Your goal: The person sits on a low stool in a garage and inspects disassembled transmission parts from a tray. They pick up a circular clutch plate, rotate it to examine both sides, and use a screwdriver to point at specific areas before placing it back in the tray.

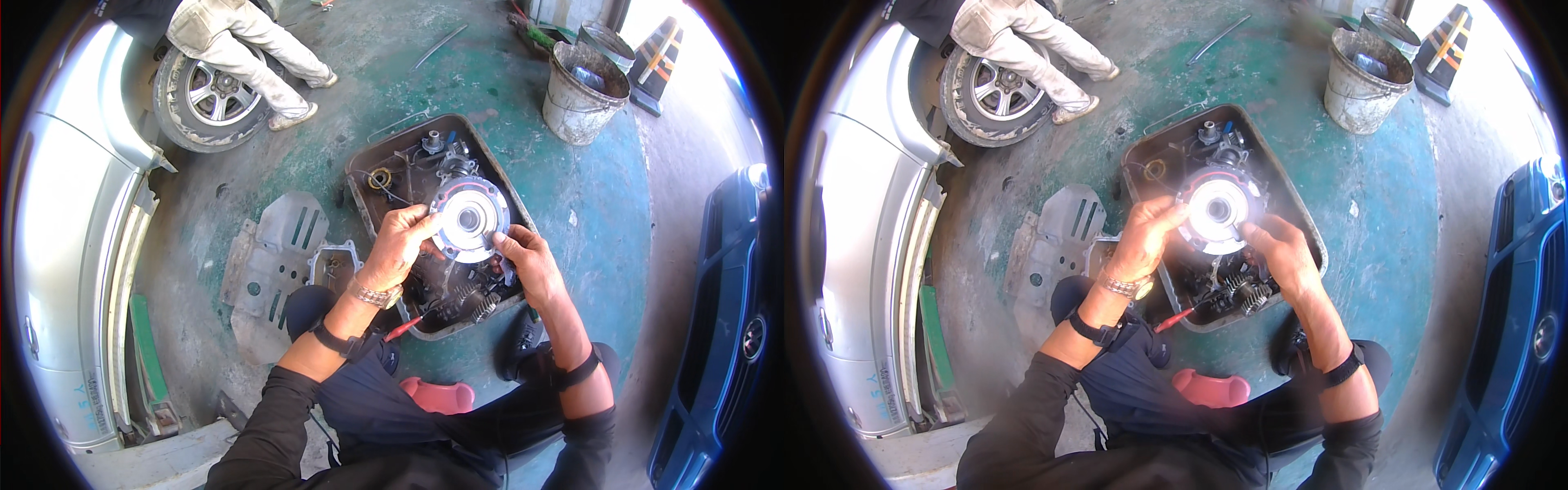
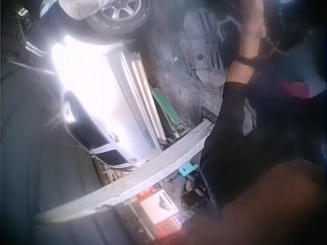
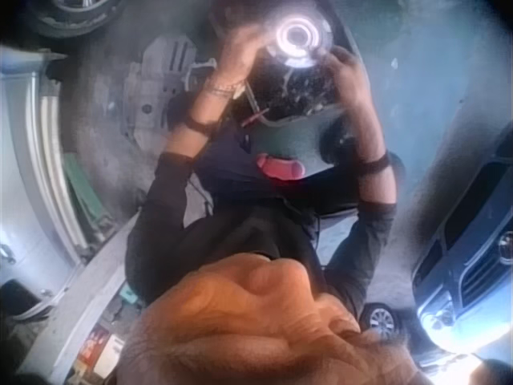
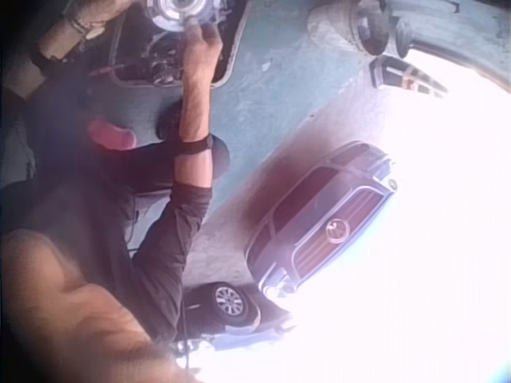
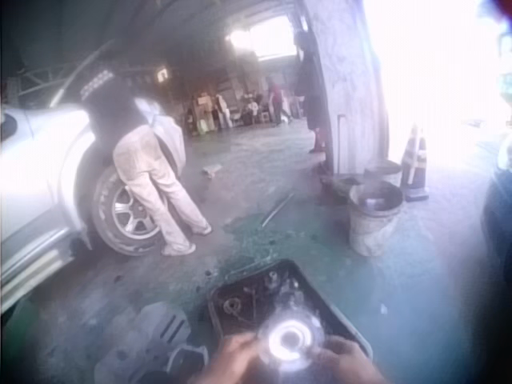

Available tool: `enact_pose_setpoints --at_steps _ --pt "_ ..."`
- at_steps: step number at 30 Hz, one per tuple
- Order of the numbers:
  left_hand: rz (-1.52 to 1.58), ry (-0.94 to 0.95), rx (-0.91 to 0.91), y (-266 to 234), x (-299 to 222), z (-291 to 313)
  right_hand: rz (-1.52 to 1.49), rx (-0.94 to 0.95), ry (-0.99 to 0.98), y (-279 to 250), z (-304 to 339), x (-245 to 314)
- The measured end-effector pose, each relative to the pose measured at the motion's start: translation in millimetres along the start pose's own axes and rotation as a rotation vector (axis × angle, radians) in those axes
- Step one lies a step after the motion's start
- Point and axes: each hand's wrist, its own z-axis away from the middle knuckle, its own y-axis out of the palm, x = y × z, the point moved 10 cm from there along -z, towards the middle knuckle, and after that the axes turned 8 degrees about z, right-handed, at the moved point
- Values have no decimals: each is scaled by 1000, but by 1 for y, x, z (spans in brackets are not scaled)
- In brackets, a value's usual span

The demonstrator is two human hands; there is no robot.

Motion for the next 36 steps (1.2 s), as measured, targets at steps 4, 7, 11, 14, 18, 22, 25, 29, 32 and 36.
enact_pose_setpoints --at_steps 4,7,11,14,18,22,25,29,32,36 --pt "-40 -6 28 3 1 1 -87 20 62 5 0 -9" --pt "18 -85 39 4 7 0 -120 31 63 3 2 -10" --pt "2 -92 83 9 3 0 -174 50 30 3 2 -6" --pt "78 -59 74 9 -2 1 -322 41 15 3 3 -4" --pt "-4 71 66 2 -16 -1 -333 56 10 2 4 -2" --pt "-238 199 103 6 -24 -4 -309 106 0 2 4 -2" --pt "-361 217 167 18 -21 0 -321 143 -5 5 4 -3" --pt "-446 241 256 34 -21 8 -340 198 -15 13 7 -1" --pt "-413 141 344 40 -16 9 -365 220 4 17 8 -2" --pt "-437 127 335 42 -16 12 -397 274 -9 24 10 0"
